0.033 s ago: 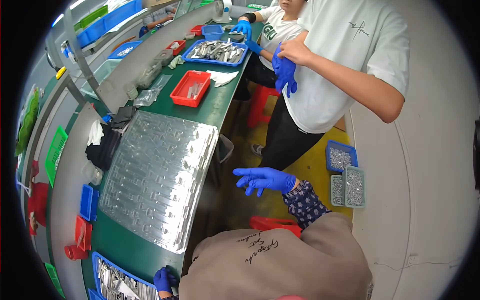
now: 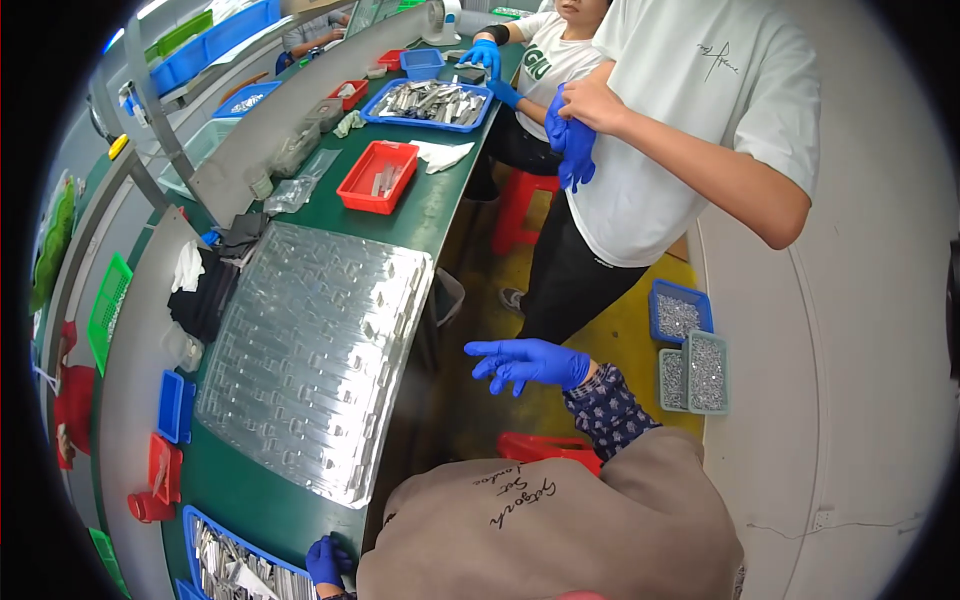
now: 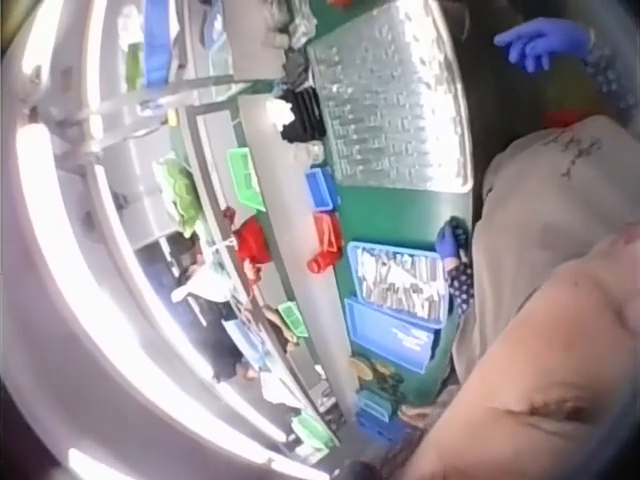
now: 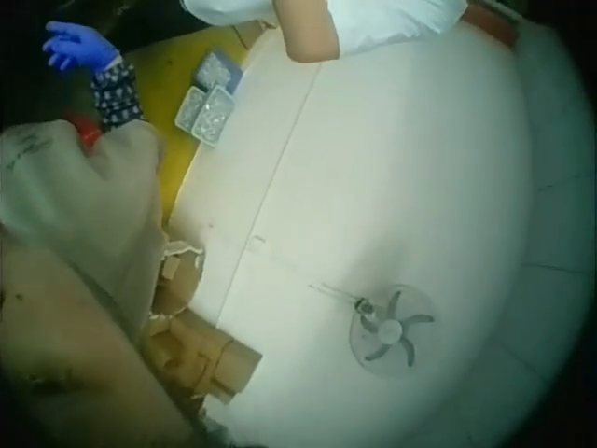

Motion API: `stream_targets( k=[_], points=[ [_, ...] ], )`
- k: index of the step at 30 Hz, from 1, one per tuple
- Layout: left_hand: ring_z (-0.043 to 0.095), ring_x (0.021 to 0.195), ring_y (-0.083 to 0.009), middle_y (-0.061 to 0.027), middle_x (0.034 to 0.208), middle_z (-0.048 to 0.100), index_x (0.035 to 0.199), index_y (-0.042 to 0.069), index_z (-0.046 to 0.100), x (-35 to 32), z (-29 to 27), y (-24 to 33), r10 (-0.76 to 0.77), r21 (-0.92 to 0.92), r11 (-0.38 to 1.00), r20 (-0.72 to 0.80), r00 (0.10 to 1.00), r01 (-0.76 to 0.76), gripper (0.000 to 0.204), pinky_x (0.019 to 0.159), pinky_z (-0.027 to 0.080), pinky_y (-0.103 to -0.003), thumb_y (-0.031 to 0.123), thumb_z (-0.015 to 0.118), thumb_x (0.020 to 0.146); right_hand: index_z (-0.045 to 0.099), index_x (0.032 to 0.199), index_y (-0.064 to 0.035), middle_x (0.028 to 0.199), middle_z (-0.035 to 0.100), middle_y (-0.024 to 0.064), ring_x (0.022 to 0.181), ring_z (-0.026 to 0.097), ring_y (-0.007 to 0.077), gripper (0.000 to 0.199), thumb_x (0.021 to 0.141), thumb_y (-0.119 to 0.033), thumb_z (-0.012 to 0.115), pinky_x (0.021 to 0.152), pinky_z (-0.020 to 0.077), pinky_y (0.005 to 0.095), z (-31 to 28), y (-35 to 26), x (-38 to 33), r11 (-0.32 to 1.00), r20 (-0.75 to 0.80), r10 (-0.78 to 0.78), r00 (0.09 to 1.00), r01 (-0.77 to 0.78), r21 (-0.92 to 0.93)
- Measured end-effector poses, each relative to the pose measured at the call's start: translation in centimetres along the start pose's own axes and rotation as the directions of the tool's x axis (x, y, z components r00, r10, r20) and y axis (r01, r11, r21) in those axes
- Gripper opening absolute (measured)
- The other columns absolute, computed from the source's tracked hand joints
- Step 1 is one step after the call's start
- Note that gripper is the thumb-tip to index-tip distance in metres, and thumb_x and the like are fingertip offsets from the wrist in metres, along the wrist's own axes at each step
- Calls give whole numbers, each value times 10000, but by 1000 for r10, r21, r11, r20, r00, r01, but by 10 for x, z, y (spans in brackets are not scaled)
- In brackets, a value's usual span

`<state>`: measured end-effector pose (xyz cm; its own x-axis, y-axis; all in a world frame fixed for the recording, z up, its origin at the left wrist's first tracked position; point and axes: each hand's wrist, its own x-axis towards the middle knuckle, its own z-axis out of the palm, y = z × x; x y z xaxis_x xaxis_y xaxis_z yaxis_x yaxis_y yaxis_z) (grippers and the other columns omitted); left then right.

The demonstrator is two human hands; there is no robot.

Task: Sorting, inspecting, and transporting small metal parts and trays at a factory workstation.

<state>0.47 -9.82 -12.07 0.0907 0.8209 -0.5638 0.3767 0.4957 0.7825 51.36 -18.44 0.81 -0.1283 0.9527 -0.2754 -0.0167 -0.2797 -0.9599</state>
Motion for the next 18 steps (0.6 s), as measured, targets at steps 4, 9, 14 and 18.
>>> stream_targets(
  k=[4, 9, 14, 18],
  points=[
    [432, 409, -109, -36, 521, 505, 676, 23, 564, -10, 11, 28, -96, -19, 995, 4, 995, 96, 239, 414, 338, -222, 214, 515, 812, 266, 1306, -146, 1124, 488, 99, 852, 539, 136, 518, 832, -161, 473, 711, 466, 265, 6, 19, -6, 999, 9, 45, 999, -45, -3],
    [435, 417, -108, -36, 535, 514, 685, 27, 564, -13, 9, 32, -123, -49, 991, 33, 992, 124, 214, 417, 351, -229, 196, 518, 808, 266, 1306, -135, 1122, 484, 92, 879, 514, 123, 512, 839, -129, 475, 742, 445, 257, 11, 32, -11, 996, 36, 87, 996, -86, -7],
    [441, 309, -171, -83, 465, 499, 712, 14, 536, 5, 4, 8, -54, -7, 999, 32, 998, 54, 297, 306, 374, -262, 282, 479, 826, 248, 1312, -141, 1134, 475, 98, 875, 522, 135, 521, 840, -125, 466, 738, 452, 267, 19, 39, -18, 995, 12, 90, 996, -90, 38],
    [453, 319, -177, -87, 476, 504, 714, 6, 535, 5, 0, 5, -51, 13, 999, 50, 997, 50, 288, 321, 388, -266, 269, 489, 822, 132, 1339, -158, 1218, 405, 114, 889, 543, 164, 598, 839, -142, 461, 688, 480, 268, 31, 40, -20, 994, -13, 100, 995, -99, 40]
  ],
)
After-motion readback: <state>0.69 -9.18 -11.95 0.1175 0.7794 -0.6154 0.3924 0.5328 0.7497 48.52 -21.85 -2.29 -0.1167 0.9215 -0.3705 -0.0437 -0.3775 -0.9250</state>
